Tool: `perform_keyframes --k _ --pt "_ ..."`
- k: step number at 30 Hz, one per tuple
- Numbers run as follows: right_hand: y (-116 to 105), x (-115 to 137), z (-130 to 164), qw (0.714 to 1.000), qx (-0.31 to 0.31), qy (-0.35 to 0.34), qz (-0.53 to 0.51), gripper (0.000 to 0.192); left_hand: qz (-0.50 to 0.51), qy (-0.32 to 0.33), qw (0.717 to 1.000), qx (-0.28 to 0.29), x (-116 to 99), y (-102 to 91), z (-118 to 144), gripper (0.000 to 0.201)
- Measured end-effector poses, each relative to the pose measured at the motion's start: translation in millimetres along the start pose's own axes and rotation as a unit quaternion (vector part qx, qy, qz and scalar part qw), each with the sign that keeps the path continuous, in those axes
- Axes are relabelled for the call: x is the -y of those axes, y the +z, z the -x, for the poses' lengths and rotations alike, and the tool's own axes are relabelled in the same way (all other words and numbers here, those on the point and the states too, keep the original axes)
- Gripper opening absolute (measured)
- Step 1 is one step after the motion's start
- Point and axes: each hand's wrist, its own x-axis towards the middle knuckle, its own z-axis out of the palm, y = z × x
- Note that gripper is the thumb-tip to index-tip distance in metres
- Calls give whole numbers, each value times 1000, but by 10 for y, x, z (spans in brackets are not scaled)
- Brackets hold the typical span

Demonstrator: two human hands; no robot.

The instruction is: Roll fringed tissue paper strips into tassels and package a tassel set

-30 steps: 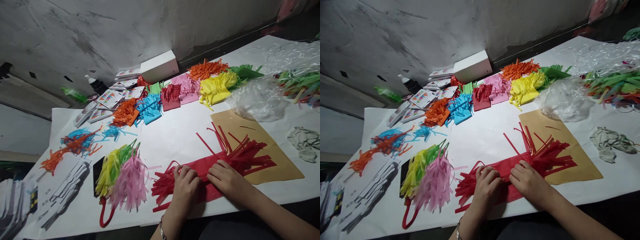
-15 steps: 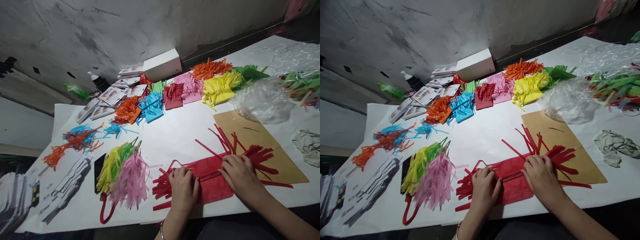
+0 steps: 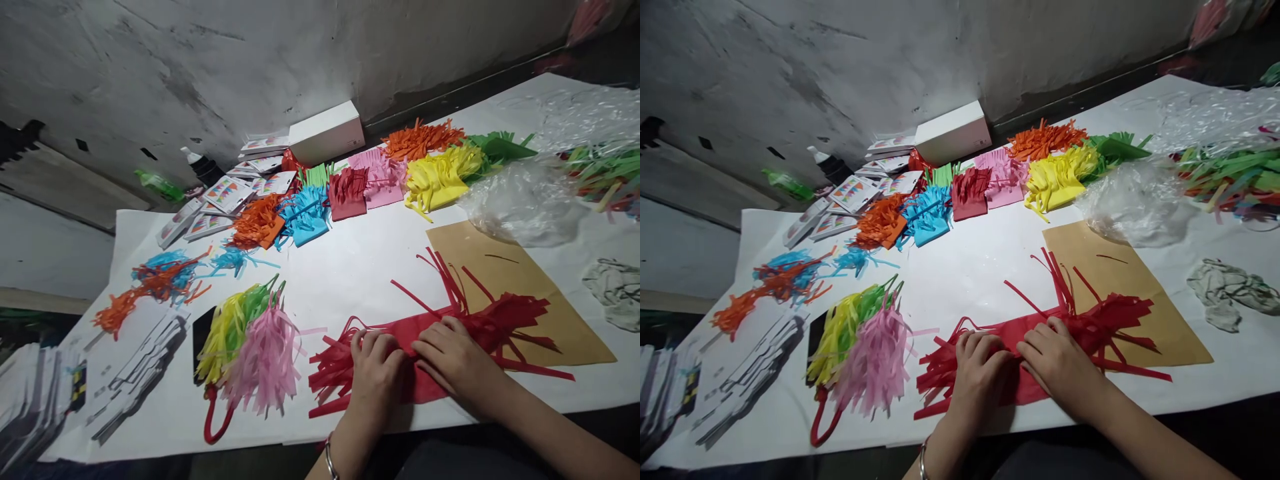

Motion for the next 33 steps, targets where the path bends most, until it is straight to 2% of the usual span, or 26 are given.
perform_keyframes --k 4,7,12,20,23,27,30,33 --pt "27 -21 29 1000 9 -20 -12 33 29 -19 999 16 13 -4 -8 17" --pt "-55 -134 136 1000 6 -11 -27 31 38 -47 998 31 37 -25 17 18" --pt "-201 -272 306 999 -14 11 -49 23 18 -42 999 20 29 -31 81 14" --pt "-141 -102 187 985 -47 167 -18 16 -92 -98 990 35 -31 52 -5 15" --pt "-124 -76 182 985 -53 165 -18 17 -94 -30 993 69 -35 -8 -30 18" --pt "-75 -54 221 996 -43 73 -19 30 -117 84 983 111 -39 -49 -73 12" --pt "-24 -34 193 999 -13 16 29 27 -125 116 980 107 -6 -19 -138 14" --pt "14 -21 111 999 2 13 51 26 -112 115 983 89 28 -3 -166 14"
